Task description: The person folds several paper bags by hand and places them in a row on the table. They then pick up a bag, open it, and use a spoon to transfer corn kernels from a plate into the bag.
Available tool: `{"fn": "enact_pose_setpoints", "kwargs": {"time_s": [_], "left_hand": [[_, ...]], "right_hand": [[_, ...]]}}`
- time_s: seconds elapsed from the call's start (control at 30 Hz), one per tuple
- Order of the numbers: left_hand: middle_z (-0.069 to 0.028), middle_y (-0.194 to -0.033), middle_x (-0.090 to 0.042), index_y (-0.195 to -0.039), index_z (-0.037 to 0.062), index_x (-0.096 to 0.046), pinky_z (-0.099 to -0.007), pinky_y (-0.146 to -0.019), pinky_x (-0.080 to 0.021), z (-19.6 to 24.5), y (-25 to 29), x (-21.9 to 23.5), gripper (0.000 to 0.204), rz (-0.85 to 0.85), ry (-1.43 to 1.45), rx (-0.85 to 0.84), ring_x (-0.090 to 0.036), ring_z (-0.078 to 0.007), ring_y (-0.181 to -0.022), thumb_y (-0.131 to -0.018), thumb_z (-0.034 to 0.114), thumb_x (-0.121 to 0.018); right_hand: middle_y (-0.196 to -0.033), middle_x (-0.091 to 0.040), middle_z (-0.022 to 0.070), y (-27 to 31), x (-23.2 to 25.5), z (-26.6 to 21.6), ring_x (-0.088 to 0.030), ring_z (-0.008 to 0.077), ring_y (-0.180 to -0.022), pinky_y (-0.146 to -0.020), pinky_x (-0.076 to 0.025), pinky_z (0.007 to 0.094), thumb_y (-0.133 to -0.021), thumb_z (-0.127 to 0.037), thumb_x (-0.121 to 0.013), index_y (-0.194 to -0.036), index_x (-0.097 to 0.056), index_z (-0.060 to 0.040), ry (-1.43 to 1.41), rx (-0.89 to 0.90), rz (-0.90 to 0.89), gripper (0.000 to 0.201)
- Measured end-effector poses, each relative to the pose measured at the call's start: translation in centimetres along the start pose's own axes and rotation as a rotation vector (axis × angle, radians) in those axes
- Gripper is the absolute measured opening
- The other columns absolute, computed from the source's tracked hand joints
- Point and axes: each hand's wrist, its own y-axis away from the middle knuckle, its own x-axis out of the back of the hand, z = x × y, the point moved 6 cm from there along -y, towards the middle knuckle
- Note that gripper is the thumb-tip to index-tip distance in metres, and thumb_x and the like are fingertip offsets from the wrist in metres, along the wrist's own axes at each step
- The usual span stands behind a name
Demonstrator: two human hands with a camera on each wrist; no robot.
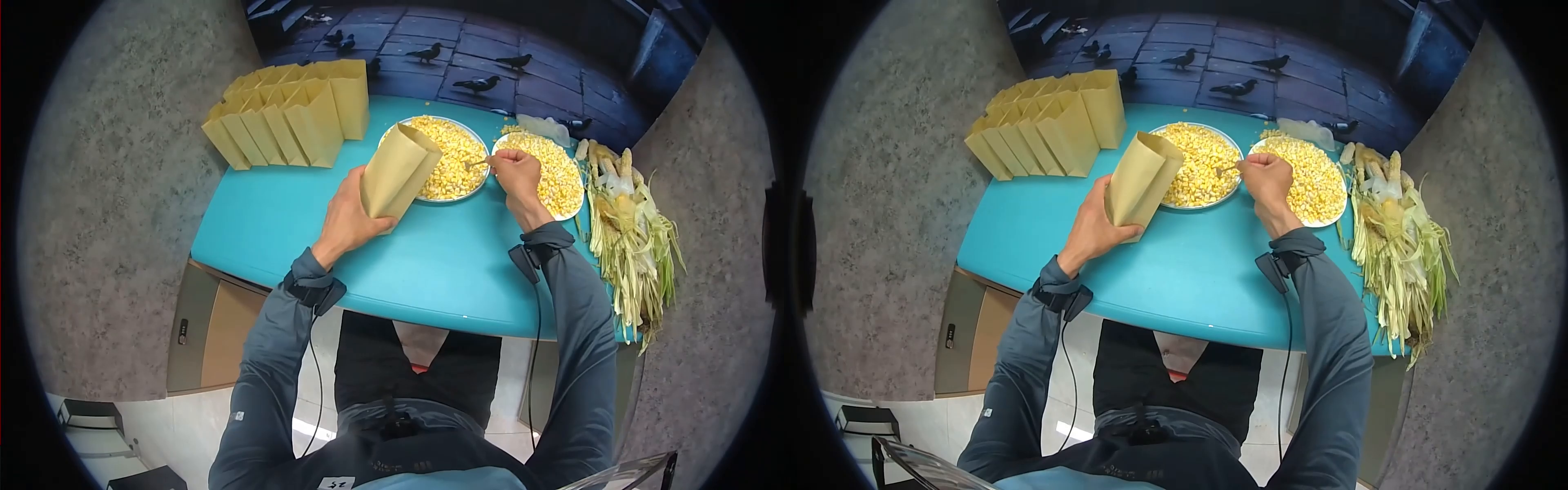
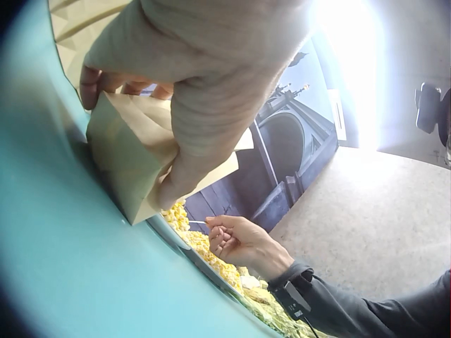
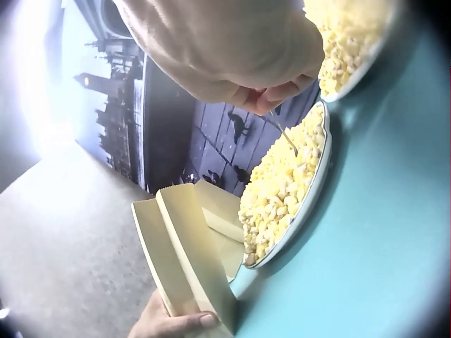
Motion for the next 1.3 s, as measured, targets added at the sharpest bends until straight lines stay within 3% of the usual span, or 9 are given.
{"fn": "enact_pose_setpoints", "kwargs": {"time_s": [0.03,0.23,0.77,0.93,1.07,1.17,1.23,1.27,1.3], "left_hand": [[-0.0225,-0.141,-0.062,-0.151,0.0028,-0.046,-0.0498,-0.108,-0.054,0.0,0.0,0.0,0.099,-0.017,-0.001,0.018,-0.063,-0.0411,-0.130,-0.069,0.023,-0.097],[-0.0225,-0.139,-0.063,-0.150,0.0026,-0.046,-0.0496,-0.107,-0.055,0.2,0.0,0.0,0.098,-0.007,0.012,0.001,-0.064,-0.0410,-0.127,-0.069,0.023,-0.097],[-0.0223,-0.139,-0.063,-0.152,0.0036,-0.045,-0.0492,-0.107,-0.054,-0.1,-0.1,-0.1,0.100,-0.007,0.014,0.011,-0.064,-0.0411,-0.128,-0.070,0.023,-0.097],[-0.0246,-0.141,-0.062,-0.152,0.0015,-0.045,-0.0468,-0.112,-0.052,-0.8,0.0,-0.4,0.102,0.032,-0.030,-0.033,-0.062,-0.0419,-0.131,-0.069,0.023,-0.099],[-0.0238,-0.139,-0.062,-0.153,0.0051,-0.044,-0.0497,-0.107,-0.054,-1.1,0.0,-0.4,0.103,0.037,-0.008,-0.009,-0.063,-0.0438,-0.128,-0.067,0.027,-0.098],[-0.0220,-0.139,-0.063,-0.152,0.0050,-0.046,-0.0501,-0.107,-0.054,-0.7,-0.1,-0.5,0.102,0.004,0.033,-0.022,-0.064,-0.0420,-0.128,-0.067,0.026,-0.098],[-0.0212,-0.140,-0.064,-0.151,0.0047,-0.047,-0.0506,-0.107,-0.054,-0.4,-0.1,-0.2,0.101,-0.001,0.015,0.031,-0.064,-0.0406,-0.128,-0.067,0.024,-0.098],[-0.0212,-0.140,-0.064,-0.151,0.0047,-0.047,-0.0506,-0.107,-0.054,-0.4,0.0,0.0,0.101,-0.002,0.009,0.028,-0.064,-0.0406,-0.128,-0.067,0.024,-0.098],[-0.0213,-0.140,-0.064,-0.151,0.0046,-0.047,-0.0504,-0.107,-0.054,-0.3,0.0,0.2,0.101,0.005,0.005,0.026,-0.064,-0.0406,-0.128,-0.067,0.024,-0.099]], "right_hand": [[-0.081,-0.076,0.0076,0.0,-0.4,0.7,-0.070,0.0140,-0.070,-0.065,-0.054,0.0282,-0.082,-0.005,-0.087,-0.091,-0.077,0.0000,-0.118,-0.094,-0.046,0.014],[-0.075,-0.071,0.0032,0.3,-0.6,1.0,-0.060,0.0091,-0.061,-0.054,-0.045,0.0233,-0.085,-0.003,-0.087,-0.088,-0.073,-0.0031,-0.216,-0.206,-0.028,0.014],[-0.080,-0.071,0.0026,-0.5,-1.2,0.2,-0.064,0.0092,-0.065,-0.056,-0.050,0.0216,-0.088,0.001,-0.085,-0.092,-0.072,-0.0030,-0.386,-0.261,-0.036,0.015],[-0.083,-0.073,0.0056,-2.7,-1.1,-1.2,-0.066,0.0121,-0.068,-0.061,-0.052,0.0247,-0.084,-0.002,-0.087,-0.094,-0.074,-0.0007,-0.429,-0.106,-0.077,0.017],[-0.084,-0.073,0.0054,0.0,-0.8,-5.6,-0.067,0.0120,-0.071,-0.062,-0.052,0.0246,-0.085,-0.003,-0.087,-0.098,-0.074,0.0003,-0.432,-0.067,-0.045,0.018],[-0.084,-0.074,0.0047,2.6,-1.6,-8.5,-0.066,0.0113,-0.073,-0.064,-0.052,0.0249,-0.087,-0.006,-0.088,-0.101,-0.075,0.0008,-0.409,0.083,-0.104,0.021],[-0.084,-0.075,0.0035,4.5,-3.3,-10.5,-0.067,0.0107,-0.075,-0.068,-0.053,0.0262,-0.089,-0.010,-0.087,-0.101,-0.075,0.0000,-0.203,0.305,-0.254,0.020],[-0.084,-0.075,0.0035,5.2,-3.6,-11.0,-0.067,0.0107,-0.075,-0.068,-0.053,0.0262,-0.089,-0.010,-0.087,-0.101,-0.075,0.0000,-0.210,0.305,-0.251,0.020],[-0.084,-0.076,0.0035,6.3,-3.5,-12.5,-0.068,0.0102,-0.075,-0.068,-0.053,0.0266,-0.091,-0.010,-0.085,-0.101,-0.075,-0.0006,-0.122,0.528,-0.256,0.018]]}}
